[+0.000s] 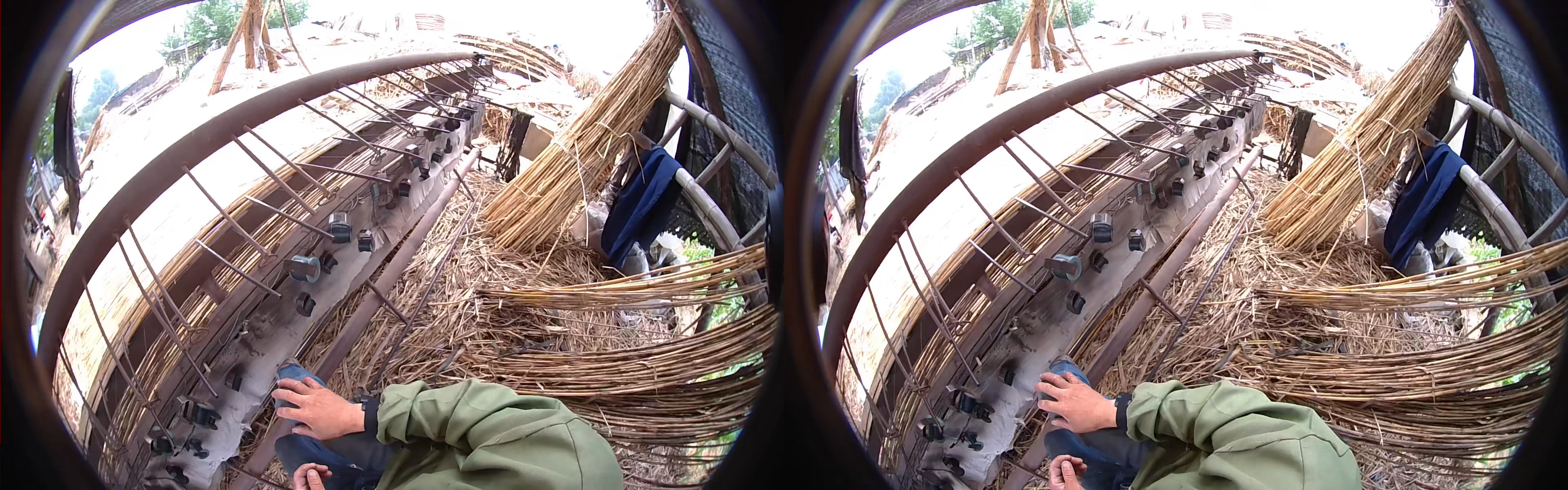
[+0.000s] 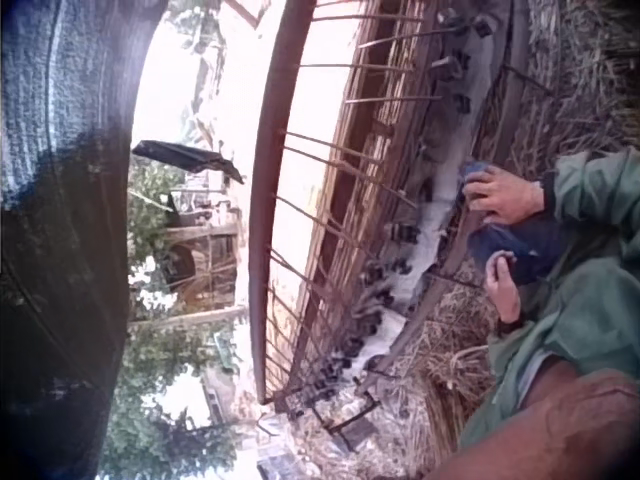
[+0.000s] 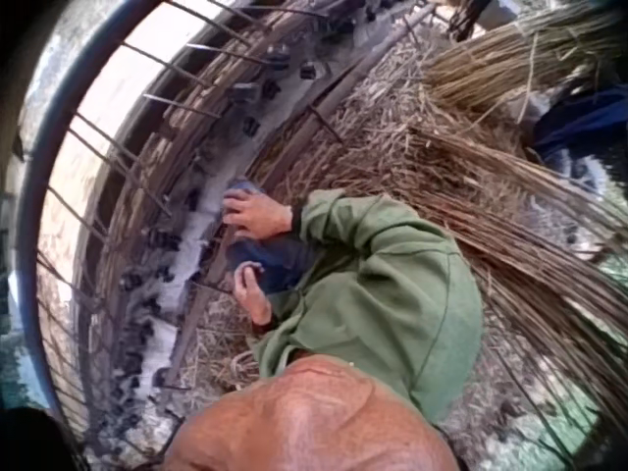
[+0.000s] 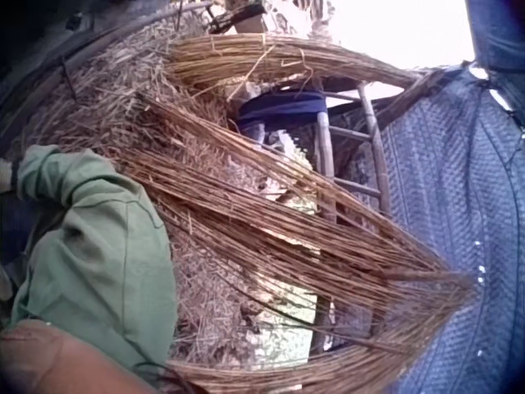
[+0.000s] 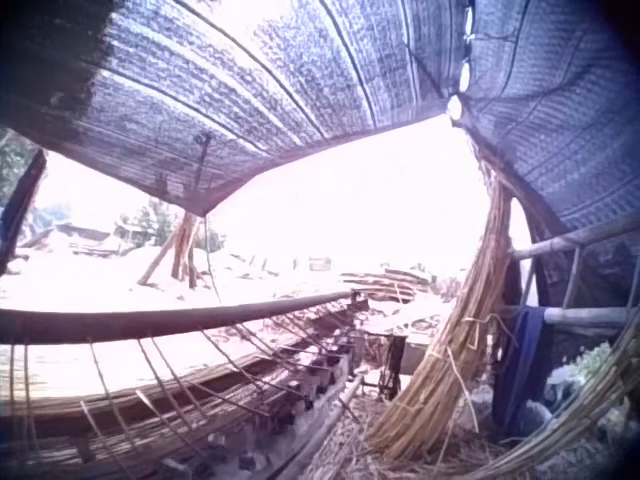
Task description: Feeding long reed or bamboo strips into a weaving machine to manufacture mats.
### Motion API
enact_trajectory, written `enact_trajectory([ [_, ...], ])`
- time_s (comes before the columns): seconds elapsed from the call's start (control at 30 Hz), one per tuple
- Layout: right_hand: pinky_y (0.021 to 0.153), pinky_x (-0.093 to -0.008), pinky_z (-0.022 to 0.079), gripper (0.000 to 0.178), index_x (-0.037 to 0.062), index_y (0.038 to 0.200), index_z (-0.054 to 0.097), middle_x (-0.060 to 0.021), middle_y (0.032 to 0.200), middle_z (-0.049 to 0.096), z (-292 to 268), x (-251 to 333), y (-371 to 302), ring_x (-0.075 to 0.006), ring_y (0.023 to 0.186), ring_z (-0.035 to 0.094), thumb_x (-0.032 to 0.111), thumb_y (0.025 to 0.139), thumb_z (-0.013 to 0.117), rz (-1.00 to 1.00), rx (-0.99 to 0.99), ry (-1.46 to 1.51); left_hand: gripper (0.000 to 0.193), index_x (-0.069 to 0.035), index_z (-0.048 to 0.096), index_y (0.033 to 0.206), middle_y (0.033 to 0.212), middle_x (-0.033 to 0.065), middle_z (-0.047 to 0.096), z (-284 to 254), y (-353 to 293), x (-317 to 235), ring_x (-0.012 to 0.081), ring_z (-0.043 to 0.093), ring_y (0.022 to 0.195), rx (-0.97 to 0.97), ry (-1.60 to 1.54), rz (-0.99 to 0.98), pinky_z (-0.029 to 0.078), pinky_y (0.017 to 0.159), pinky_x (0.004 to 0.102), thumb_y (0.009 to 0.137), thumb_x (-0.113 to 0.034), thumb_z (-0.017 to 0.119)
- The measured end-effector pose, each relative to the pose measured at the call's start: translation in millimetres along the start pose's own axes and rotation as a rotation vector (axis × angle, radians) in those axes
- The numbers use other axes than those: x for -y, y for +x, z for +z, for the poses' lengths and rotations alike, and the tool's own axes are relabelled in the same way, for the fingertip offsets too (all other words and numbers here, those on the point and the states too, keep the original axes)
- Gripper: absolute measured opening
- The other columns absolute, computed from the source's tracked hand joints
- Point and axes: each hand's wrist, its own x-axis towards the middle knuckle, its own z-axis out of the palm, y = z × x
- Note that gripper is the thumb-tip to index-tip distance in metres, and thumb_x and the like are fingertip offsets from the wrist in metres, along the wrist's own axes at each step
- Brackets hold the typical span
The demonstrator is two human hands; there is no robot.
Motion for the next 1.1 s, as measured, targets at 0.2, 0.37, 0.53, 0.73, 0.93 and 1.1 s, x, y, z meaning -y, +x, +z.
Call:
enact_trajectory([
  [0.2,0.090,-0.0466,0.033,0.043,0.0109,0.105,0.053,-0.0108,0.125,0.040,-30.7,-2.2,-16.4,-0.0317,0.123,0.032,0.022,0.068,0.069,0.032,-0.037,-0.038,0.018,-0.001,0.056,0.095,0.083,0.0060,0.058,3.1,0.5,-0.1,0.0152,0.052,0.074,0.023,0.030,0.031,0.043,0.071,0.0280,0.091,-0.018,0.048],
  [0.37,0.090,-0.0462,0.034,0.044,0.0113,0.107,0.052,-0.0104,0.124,0.040,-31.1,2.2,-14.5,-0.0308,0.121,0.034,0.022,0.068,0.069,0.022,-0.038,-0.033,0.018,-0.001,0.055,0.093,0.082,0.0056,0.057,13.7,0.7,-7.5,0.0147,0.052,0.074,0.075,0.016,0.040,0.043,0.071,0.0275,0.091,-0.017,0.047],
  [0.53,0.086,-0.0463,0.036,0.040,0.0134,0.110,0.052,-0.0088,0.121,0.043,-29.7,9.0,-1.7,-0.0299,0.119,0.037,0.028,0.075,0.063,-0.022,0.020,-0.093,0.015,-0.003,0.058,0.094,0.080,0.0017,0.057,11.2,3.2,-14.5,0.0102,0.051,0.072,0.069,-0.076,0.006,0.043,0.069,0.0232,0.090,-0.015,0.050],
  [0.73,0.085,-0.0421,0.041,0.038,0.0142,0.107,0.056,-0.0080,0.111,0.050,-25.9,4.8,33.3,-0.0288,0.106,0.046,0.038,0.077,0.060,-0.157,0.259,-0.123,0.015,-0.003,0.059,0.096,0.083,0.0024,0.059,-24.8,8.7,-0.7,0.0104,0.054,0.076,-0.063,-0.140,0.046,0.044,0.070,0.0235,0.089,-0.014,0.051],
  [0.93,0.085,-0.0344,0.041,0.040,0.0044,0.099,0.060,-0.0129,0.101,0.058,12.3,-41.1,84.8,-0.0284,0.097,0.053,0.041,0.086,0.051,0.050,0.781,0.463,0.023,-0.003,0.056,0.104,0.077,0.0062,0.059,-131.1,-0.1,101.9,0.0131,0.055,0.067,-0.395,-0.122,0.006,0.044,0.058,0.0283,0.090,-0.019,0.049],
  [1.1,0.086,-0.0303,0.039,0.044,0.0025,0.097,0.065,-0.0084,0.095,0.063,45.6,-61.0,92.3,-0.0188,0.091,0.055,0.042,0.089,0.046,0.547,0.920,0.902,0.036,-0.002,0.052,0.115,0.084,0.0125,0.061,-238.9,-69.5,162.2,0.0200,0.057,0.072,-0.953,0.060,-0.213,0.046,0.062,0.0351,0.090,-0.027,0.048],
])
